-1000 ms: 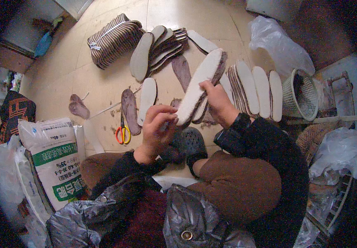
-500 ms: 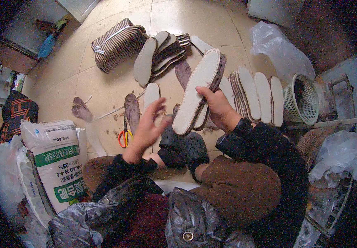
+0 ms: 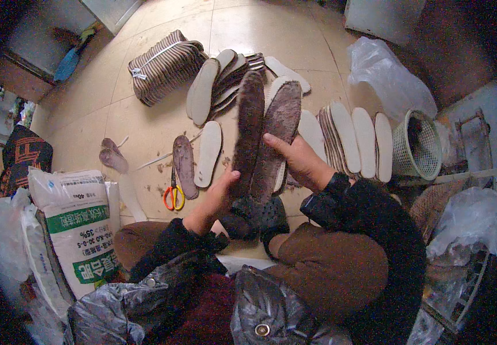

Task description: The person sits on the floor and repeatedly aligns a brown fabric insole with a white foam insole, then uses scissors to trim the fabric to match the foam shape. The person stacks trimmed pairs and continues the process with additional insoles.

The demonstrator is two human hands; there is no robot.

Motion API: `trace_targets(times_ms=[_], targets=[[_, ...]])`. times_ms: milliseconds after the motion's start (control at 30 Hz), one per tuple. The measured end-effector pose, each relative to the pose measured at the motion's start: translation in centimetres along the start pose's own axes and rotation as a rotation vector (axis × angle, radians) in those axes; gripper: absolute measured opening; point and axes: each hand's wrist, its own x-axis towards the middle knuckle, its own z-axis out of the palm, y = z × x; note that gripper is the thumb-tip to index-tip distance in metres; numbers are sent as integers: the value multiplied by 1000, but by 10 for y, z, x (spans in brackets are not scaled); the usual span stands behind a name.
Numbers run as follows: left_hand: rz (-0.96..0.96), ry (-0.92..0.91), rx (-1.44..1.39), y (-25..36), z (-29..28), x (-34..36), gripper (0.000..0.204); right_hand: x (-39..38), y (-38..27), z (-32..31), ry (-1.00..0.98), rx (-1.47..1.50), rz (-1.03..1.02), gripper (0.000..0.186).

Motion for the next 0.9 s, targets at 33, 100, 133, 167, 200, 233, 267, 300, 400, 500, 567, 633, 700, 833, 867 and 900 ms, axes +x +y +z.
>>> trace_targets(times_ms=[33,100,133,167,200,233,267,300,400,500,567,633,700,833,867,900], targets=[[-39,52,-143,-3,-2,-2,49,1,-1,0,5,44,46,40],[-68,67,-246,-7,-7,-2,45,1,-2,1,39,95,103,35],[-78,59,-316,-8,-10,-2,44,1,-2,1,31,103,105,35],[-71,-2,-309,-7,-14,-2,44,1,-2,1,22,110,107,35],[-59,-78,-320,-6,-19,-1,44,2,-2,0,24,113,117,35],[-48,-153,-331,-6,-22,-1,43,2,-2,0,9,116,107,35],[-51,-145,-321,-7,-24,-1,43,2,-2,-1,4,114,105,35],[-54,-137,-310,-6,-26,-1,43,3,-1,-1,0,112,103,35],[-99,-64,-162,-4,-21,-1,47,5,1,-4,-52,146,112,38],[254,50,548,1,1,3,57,6,6,-4,20,-9,27,43],[284,18,1044,10,13,-4,74,8,8,-3,-39,-74,-80,47],[169,6,1104,17,27,-10,78,7,8,-4,-98,-156,-121,53],[131,3,1138,21,37,-11,85,4,7,-4,-113,-202,-91,60],[320,30,1091,19,43,-8,88,1,5,-1,-136,-226,-62,75],[364,21,1081,17,43,-7,88,1,5,-1,-145,-228,-44,76],[349,7,1081,15,43,-6,89,0,4,-1,-157,-226,-50,78]])
